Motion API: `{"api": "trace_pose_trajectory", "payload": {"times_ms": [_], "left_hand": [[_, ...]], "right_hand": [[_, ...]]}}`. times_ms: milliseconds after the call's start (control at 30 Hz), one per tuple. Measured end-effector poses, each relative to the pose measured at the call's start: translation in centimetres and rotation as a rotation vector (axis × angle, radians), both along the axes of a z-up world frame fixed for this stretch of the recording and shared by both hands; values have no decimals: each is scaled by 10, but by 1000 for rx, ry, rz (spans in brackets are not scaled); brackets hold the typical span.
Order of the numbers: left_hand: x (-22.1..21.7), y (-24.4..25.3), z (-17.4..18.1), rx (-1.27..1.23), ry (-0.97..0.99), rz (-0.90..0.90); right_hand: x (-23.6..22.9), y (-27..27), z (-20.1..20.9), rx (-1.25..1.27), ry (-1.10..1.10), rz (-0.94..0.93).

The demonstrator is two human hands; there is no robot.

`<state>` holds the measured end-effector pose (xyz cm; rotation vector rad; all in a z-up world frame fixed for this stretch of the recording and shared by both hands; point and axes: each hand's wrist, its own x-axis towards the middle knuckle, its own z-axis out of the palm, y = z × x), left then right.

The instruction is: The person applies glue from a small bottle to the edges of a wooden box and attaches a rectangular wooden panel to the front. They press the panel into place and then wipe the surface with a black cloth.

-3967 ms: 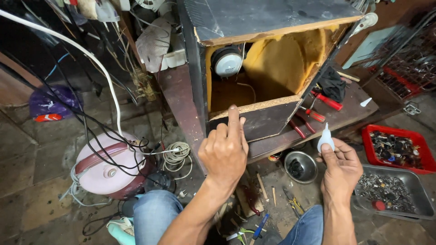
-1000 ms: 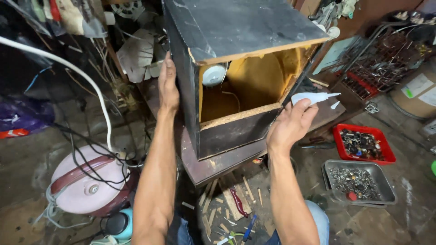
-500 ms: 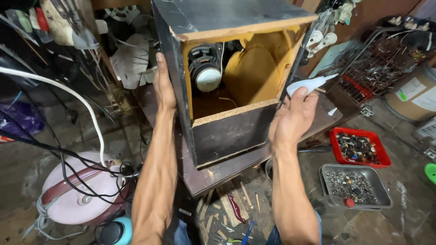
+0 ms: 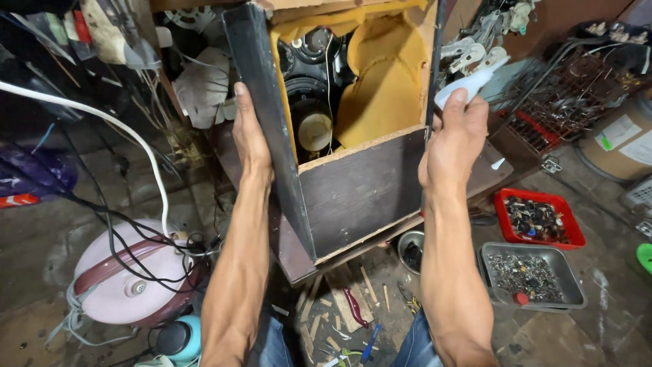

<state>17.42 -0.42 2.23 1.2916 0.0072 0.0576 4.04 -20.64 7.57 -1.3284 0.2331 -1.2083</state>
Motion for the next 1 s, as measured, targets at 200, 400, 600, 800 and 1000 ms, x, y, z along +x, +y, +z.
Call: {"api": "trace_pose_trajectory", "payload": {"times_ms": [200, 400, 600, 800, 1000], "left_hand": [[-21, -6, 44, 35, -276, 43], [-27, -4, 60, 291, -1054, 83], [-21, 0, 100, 243, -997, 36], [-1, -4, 102, 294, -1002, 52], [24, -26, 102, 420, -878, 106]], "right_hand": [[16, -27, -14, 112, 40, -13], [18, -26, -3, 116, 50, 47], [22, -37, -6, 19, 69, 73], [-39, -8, 10, -479, 175, -85], [-98, 36, -2, -574, 433, 251]]}}
